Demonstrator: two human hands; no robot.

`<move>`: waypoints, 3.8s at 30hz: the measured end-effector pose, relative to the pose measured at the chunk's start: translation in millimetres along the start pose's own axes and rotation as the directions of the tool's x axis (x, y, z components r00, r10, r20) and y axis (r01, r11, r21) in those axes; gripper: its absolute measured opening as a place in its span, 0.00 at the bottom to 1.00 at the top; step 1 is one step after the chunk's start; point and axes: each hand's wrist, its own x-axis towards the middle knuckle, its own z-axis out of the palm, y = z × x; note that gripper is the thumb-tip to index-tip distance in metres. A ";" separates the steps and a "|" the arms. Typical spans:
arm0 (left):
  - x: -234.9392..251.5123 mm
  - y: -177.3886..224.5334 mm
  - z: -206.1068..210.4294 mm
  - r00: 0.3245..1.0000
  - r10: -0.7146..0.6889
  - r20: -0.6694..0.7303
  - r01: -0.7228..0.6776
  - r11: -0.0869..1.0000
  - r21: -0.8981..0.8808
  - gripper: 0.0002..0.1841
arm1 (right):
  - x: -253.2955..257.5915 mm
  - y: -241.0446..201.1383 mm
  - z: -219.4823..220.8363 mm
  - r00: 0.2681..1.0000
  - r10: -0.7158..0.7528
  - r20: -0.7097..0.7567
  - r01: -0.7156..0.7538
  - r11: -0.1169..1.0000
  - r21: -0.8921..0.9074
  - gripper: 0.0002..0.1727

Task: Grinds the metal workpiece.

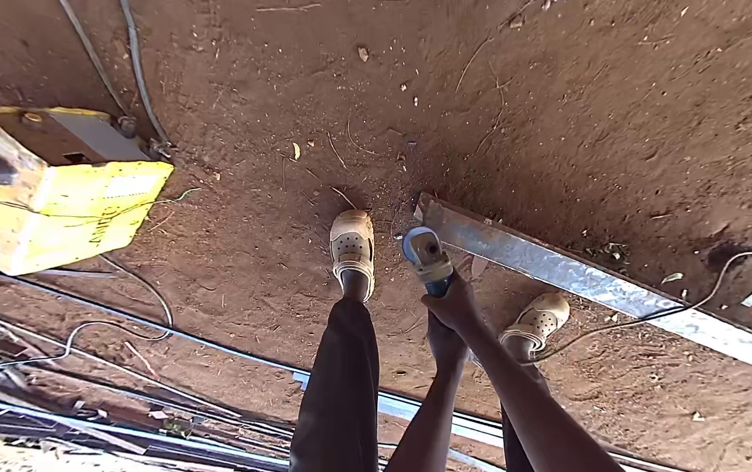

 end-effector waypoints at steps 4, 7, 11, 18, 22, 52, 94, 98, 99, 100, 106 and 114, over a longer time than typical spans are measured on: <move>1.8 22.0 -1.8 1.000 -0.010 -0.023 0.011 0.999 0.038 0.24 | 7.5 3.3 -4.6 1.000 -0.003 0.002 0.003 0.998 0.055 0.37; -1.3 10.5 -2.3 0.998 -0.037 -0.046 0.040 0.997 0.067 0.27 | 5.0 8.7 1.5 0.999 0.005 0.040 -0.007 0.999 0.033 0.38; -3.8 -3.7 5.8 0.989 -0.092 -0.118 0.107 0.986 0.132 0.22 | 3.8 22.1 12.1 0.996 0.027 0.081 -0.028 1.000 0.003 0.37; -3.0 -17.3 15.5 0.971 -0.041 -0.236 0.047 0.999 0.019 0.27 | -7.4 11.2 0.8 0.988 -0.083 0.130 0.084 0.996 0.003 0.36; 5.6 0.5 2.8 0.983 -0.005 -0.185 0.023 0.995 0.094 0.30 | 7.2 7.3 2.4 0.993 -0.092 0.079 0.087 0.994 0.062 0.36; -53.7 122.0 38.5 0.899 -0.143 0.415 -0.085 0.871 0.484 0.25 | -12.0 85.8 -82.2 0.880 0.373 -0.293 -0.247 0.887 0.389 0.34; -10.1 162.2 -3.4 0.990 -0.032 0.137 -0.012 0.951 0.309 0.20 | 28.6 -44.7 -121.6 0.979 0.164 0.118 -0.193 0.930 0.312 0.25; -9.4 140.9 -25.8 0.988 0.007 0.153 -0.058 0.943 0.329 0.23 | 12.7 -51.2 -98.5 0.979 0.183 0.093 -0.202 0.940 0.275 0.28; -10.7 129.7 -23.1 0.984 0.028 0.175 -0.086 0.939 0.333 0.24 | 7.4 -42.2 -94.7 0.978 0.201 0.061 -0.210 0.936 0.283 0.29; -12.1 116.3 -18.3 0.979 0.046 0.197 -0.114 0.931 0.347 0.25 | 1.3 -29.5 -91.6 0.975 0.221 0.031 -0.219 0.925 0.309 0.31; -29.7 17.7 13.6 0.988 0.049 0.145 -0.100 0.922 0.374 0.33 | -27.6 50.6 -53.1 0.976 0.214 -0.043 -0.191 0.933 0.306 0.38; -9.5 -17.7 -2.9 0.982 0.147 0.121 -0.189 0.828 0.528 0.32 | -28.5 68.6 -7.9 0.969 0.209 -0.133 -0.141 0.908 0.395 0.34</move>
